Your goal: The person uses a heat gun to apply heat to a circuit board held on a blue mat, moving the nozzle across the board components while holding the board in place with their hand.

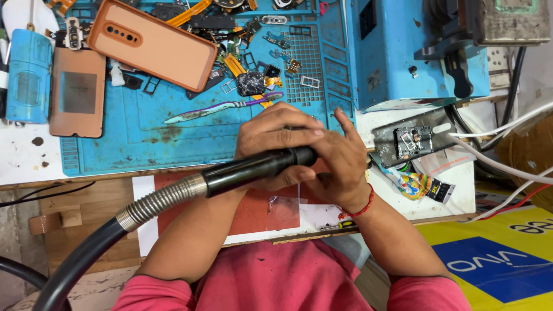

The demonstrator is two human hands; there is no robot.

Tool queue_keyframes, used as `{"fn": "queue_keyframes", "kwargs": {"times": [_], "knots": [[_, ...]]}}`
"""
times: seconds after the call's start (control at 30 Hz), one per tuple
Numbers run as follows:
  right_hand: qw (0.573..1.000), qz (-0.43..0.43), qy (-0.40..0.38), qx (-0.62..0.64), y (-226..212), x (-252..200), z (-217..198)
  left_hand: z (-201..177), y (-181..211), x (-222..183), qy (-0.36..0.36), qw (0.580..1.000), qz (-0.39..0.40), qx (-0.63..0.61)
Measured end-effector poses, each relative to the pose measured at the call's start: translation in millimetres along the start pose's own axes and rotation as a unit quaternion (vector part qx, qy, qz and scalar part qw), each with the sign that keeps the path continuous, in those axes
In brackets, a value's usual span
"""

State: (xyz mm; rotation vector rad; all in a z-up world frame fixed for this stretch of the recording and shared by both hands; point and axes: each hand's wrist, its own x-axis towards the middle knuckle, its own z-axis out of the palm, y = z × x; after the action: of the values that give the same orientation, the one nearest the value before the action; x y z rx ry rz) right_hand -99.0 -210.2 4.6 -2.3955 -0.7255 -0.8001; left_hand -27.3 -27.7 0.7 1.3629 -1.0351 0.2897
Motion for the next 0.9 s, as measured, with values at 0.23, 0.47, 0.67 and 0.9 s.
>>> {"fn": "queue_keyframes", "kwargs": {"times": [0.23,0.47,0.67,0.9], "knots": [[0.989,0.15,-0.002,0.016,19,1,-13,-15,3,9,0.114,0.993,-0.019,-0.012],[0.98,0.098,-0.172,0.025,35,15,-27,-33,-8,8,0.092,0.973,-0.189,-0.093],[0.978,0.109,-0.178,0.007,30,20,-23,-27,-13,11,0.191,0.963,-0.186,-0.027],[0.979,0.104,-0.177,-0.001,31,17,-22,-17,-2,17,0.152,0.953,-0.248,-0.084]]}}
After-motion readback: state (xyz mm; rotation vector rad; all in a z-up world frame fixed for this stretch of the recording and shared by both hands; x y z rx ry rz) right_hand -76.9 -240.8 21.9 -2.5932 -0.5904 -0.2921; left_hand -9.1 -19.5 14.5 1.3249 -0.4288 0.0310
